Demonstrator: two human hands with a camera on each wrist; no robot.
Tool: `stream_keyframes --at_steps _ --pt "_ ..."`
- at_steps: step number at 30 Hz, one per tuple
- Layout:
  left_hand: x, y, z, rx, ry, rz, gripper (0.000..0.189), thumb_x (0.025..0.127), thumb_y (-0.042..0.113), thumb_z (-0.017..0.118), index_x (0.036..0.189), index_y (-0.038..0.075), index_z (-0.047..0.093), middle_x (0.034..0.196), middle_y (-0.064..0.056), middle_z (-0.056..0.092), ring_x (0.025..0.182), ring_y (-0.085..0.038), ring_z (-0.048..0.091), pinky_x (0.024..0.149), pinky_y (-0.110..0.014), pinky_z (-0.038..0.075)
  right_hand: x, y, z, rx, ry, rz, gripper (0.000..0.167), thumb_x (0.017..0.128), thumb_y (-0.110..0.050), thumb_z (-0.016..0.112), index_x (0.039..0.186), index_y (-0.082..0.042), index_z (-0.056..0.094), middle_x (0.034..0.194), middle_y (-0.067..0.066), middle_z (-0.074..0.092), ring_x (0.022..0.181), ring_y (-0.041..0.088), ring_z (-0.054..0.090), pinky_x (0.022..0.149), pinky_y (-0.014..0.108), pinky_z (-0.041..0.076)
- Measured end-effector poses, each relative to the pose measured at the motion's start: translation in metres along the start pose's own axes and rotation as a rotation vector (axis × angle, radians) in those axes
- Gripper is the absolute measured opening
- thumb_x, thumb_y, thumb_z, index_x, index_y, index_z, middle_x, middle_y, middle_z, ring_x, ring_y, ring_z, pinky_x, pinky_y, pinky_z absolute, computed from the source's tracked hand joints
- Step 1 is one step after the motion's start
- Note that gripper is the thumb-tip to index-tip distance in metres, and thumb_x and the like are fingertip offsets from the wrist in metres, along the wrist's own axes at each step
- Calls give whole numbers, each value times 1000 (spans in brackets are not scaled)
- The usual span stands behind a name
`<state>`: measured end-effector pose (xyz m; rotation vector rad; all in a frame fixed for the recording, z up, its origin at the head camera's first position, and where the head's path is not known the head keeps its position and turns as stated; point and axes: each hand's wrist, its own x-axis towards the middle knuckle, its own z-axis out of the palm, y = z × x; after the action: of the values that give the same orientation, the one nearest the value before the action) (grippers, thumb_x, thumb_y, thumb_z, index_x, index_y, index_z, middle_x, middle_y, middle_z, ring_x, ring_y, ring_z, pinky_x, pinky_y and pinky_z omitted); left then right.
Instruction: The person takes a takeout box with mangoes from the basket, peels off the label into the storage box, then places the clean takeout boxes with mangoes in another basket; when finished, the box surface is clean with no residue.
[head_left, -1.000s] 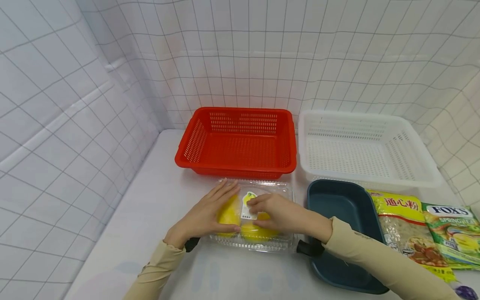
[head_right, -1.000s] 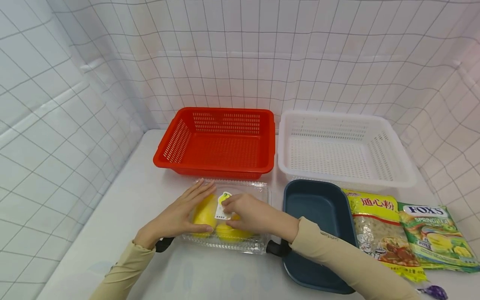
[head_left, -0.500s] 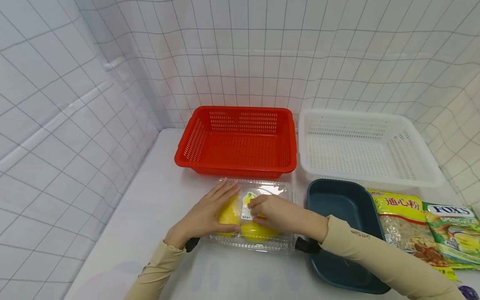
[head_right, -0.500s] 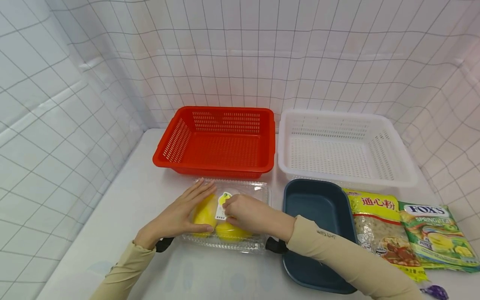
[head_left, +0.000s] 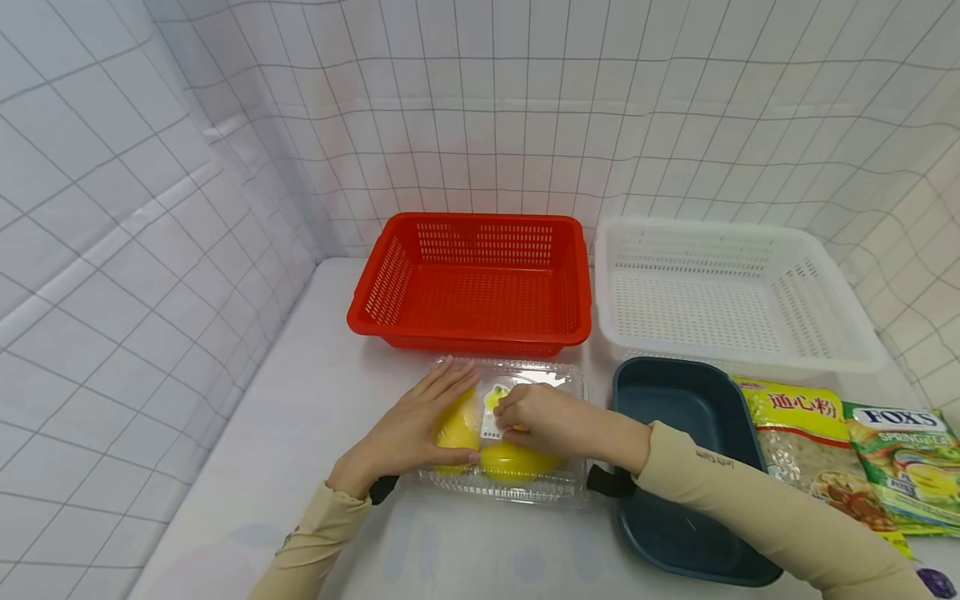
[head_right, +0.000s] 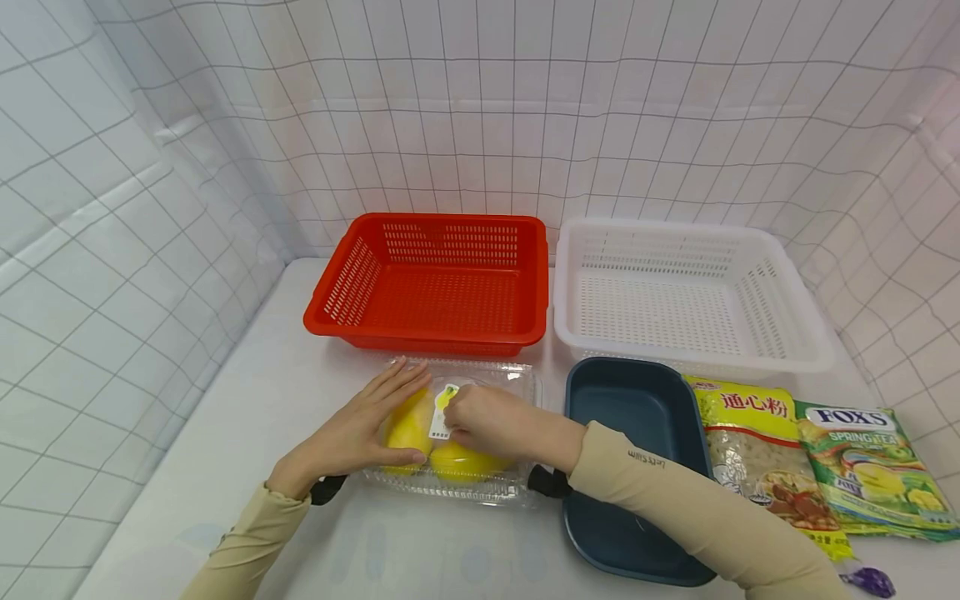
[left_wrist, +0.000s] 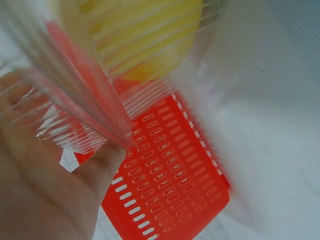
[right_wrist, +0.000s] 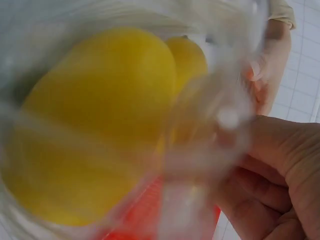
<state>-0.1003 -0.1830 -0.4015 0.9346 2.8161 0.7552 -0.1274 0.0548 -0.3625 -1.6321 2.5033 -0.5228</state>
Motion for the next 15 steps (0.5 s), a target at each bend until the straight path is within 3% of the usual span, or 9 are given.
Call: stream_keyframes --at_steps 7,15 --pt "-1 0 0 -11 -4 -9 98 75 61 69 151 15 28 156 3 20 143 -19 5 113 -45 14 0 8 -1 73 39 -33 14 83 -7 73 96 -4 75 93 3 71 85 13 65 79 19 50" --pt "-1 0 -1 -6 5 6 98 75 58 71 151 14 28 156 3 19 143 -20 5 113 -45 14 -1 10 -1 123 19 29 17 83 -12 74 99 -5 75 96 3 71 84 11 64 76 16 50"
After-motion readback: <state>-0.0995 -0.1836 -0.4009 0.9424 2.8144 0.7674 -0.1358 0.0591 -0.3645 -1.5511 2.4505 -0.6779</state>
